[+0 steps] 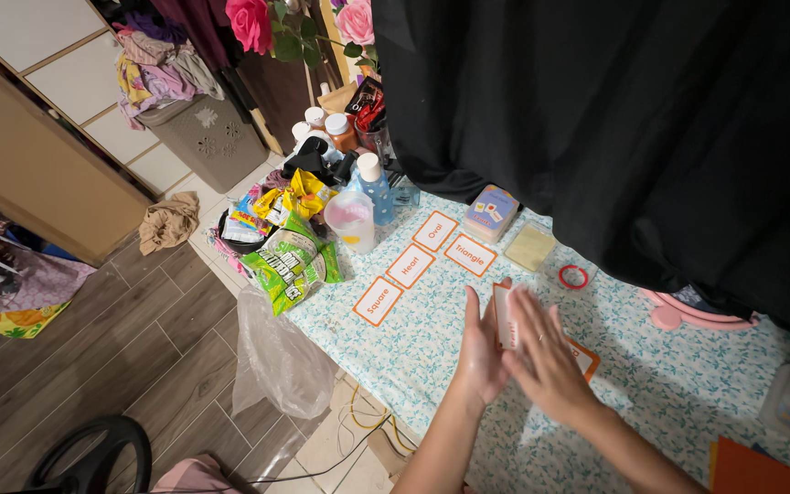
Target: The person repeatedly wipes small orange cards with a white cloth and places them on a table. The cards are handled one at a time and arranged in a row on the table surface.
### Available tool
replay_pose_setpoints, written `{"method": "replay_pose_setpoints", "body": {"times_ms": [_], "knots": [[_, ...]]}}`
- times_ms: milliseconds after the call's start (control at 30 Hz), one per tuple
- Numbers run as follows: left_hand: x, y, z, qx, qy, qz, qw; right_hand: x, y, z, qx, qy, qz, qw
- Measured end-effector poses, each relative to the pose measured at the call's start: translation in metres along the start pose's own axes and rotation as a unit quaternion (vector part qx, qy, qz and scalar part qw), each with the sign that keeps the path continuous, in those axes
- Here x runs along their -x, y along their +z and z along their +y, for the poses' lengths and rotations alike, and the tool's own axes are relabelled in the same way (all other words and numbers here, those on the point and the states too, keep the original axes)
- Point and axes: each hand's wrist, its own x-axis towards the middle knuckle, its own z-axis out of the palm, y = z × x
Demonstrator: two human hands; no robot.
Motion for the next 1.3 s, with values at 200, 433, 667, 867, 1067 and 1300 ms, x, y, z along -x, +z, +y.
{"method": "replay_pose_setpoints", "body": {"times_ms": [200,433,667,867,1067,1300], "knots": [[-0.006,-0.004,-0.002,0.109,-0.031,-0.014,0.993,-0.007,-0.004,-0.012,-0.051,-0.028,0.003,0.998],[0.006,-0.015,0.007,0.072,-0.022,-0.045,0.996,-0.023,-0.008,-0.026,0.009,-0.014,0.015,1.0],[0.014,-0.031,0.02,0.126,-0.004,-0.05,0.991,-0.024,-0.001,-0.035,0.0,-0.1,-0.014,0.995],[0.02,-0.024,0.028,0.075,-0.031,0.013,0.997,-0.025,-0.001,-0.034,-0.018,-0.058,0.028,0.998],[0.028,-0.019,0.027,0.12,-0.01,-0.033,0.992,-0.018,-0.004,-0.032,0.002,-0.037,-0.03,0.999],[0.028,-0.019,0.012,0.206,-0.067,0.042,0.975,0.004,-0.013,-0.038,-0.044,-0.1,-0.048,0.993]]}}
